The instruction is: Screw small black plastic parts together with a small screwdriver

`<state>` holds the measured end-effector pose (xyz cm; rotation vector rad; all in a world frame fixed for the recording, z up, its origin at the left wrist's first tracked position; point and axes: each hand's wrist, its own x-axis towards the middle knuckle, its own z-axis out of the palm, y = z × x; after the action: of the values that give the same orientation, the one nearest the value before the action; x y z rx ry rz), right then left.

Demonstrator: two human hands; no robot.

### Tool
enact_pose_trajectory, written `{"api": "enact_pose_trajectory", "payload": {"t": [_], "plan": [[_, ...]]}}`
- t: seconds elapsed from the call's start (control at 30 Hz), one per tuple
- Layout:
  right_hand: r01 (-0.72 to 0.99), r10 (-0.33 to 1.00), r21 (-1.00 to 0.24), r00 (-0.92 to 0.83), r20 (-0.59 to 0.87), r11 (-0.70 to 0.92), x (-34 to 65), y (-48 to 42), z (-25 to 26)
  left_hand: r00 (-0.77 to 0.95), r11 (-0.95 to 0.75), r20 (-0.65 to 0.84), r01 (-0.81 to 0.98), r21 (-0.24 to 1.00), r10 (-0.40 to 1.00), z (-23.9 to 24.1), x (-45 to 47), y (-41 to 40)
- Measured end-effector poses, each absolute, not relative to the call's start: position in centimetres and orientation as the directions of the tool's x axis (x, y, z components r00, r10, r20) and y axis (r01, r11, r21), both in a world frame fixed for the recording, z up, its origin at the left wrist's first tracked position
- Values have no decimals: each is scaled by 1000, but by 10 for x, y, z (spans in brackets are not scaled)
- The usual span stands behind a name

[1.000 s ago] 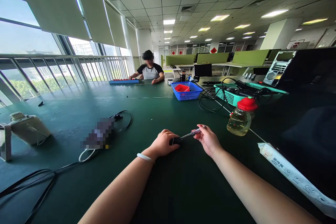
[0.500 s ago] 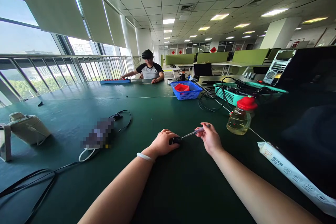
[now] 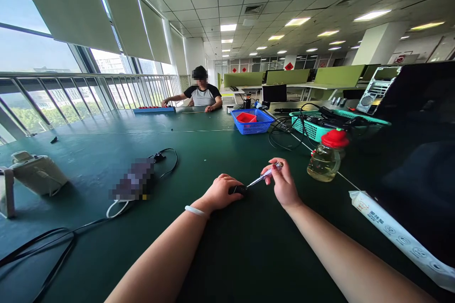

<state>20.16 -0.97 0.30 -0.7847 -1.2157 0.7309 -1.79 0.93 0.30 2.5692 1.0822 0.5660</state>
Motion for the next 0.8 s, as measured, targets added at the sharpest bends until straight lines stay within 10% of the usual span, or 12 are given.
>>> {"api": "enact_pose_trajectory", "payload": {"t": [0.3, 0.8], "plan": [[-327, 930, -912, 345, 129, 248, 208, 6, -11, 645, -670, 230, 604, 431, 729, 0, -19, 11], [-407, 936, -895, 351, 31, 182, 207, 6, -13, 634, -660, 228, 614, 433, 739, -1, -19, 12]]}}
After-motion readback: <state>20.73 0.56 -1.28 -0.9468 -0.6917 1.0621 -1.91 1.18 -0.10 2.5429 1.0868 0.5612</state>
